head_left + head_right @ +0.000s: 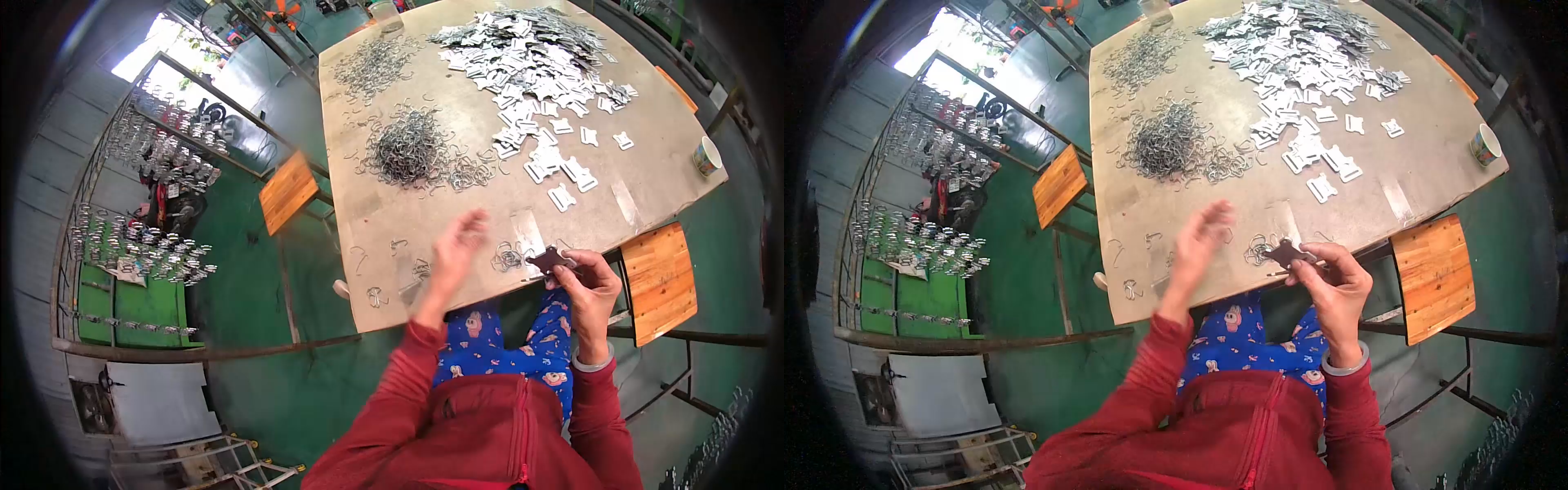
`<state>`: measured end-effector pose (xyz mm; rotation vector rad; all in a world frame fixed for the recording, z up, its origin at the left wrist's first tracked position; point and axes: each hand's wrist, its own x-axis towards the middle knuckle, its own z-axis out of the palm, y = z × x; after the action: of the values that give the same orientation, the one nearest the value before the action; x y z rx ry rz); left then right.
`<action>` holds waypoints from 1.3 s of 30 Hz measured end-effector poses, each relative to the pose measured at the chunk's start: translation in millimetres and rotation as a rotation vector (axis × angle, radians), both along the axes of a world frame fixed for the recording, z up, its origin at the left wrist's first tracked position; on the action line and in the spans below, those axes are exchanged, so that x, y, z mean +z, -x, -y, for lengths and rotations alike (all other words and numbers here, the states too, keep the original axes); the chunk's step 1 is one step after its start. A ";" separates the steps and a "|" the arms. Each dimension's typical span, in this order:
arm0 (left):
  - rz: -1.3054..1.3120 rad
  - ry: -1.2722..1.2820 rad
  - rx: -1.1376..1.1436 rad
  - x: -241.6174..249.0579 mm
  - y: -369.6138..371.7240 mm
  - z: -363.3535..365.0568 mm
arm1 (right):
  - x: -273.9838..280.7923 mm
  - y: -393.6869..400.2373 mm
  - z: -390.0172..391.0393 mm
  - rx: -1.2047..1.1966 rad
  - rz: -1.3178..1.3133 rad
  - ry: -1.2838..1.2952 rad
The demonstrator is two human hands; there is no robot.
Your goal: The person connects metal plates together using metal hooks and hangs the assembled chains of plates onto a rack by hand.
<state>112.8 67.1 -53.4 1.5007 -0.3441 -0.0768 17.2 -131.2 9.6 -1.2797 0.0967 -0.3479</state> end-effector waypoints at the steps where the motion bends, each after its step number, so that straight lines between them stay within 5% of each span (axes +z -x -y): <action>1: -0.047 -0.081 0.156 -9.1 -27.3 -12.9 | -0.2 0.1 2.2 -0.001 -0.006 0.004; 3: -0.005 -0.598 0.418 -7.0 -74.7 -39.4 | -0.5 1.1 4.8 0.007 -0.017 0.008; 10: 0.542 -1.206 0.349 -65.9 -129.9 -56.6 | 6.7 10.1 8.4 -0.034 -0.090 -0.018; 13: 0.504 -1.147 0.397 -55.6 -119.5 -46.3 | -1.1 16.8 10.0 -0.027 -0.065 -0.039; 16: 0.449 -0.715 0.381 -33.6 -97.6 -32.0 | -6.6 22.3 9.8 -0.024 -0.057 -0.032; 23: -0.255 0.090 -0.231 52.8 39.2 40.2 | -27.1 35.4 4.1 -0.028 -0.094 -0.016; 39: -0.220 0.152 -0.146 49.8 71.6 59.5 | -31.4 39.2 2.6 0.024 -0.069 0.112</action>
<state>41.2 7.6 -3.6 1.3014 -0.2751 -0.3229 -22.0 -133.8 -21.8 -1.4032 0.1218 -0.2920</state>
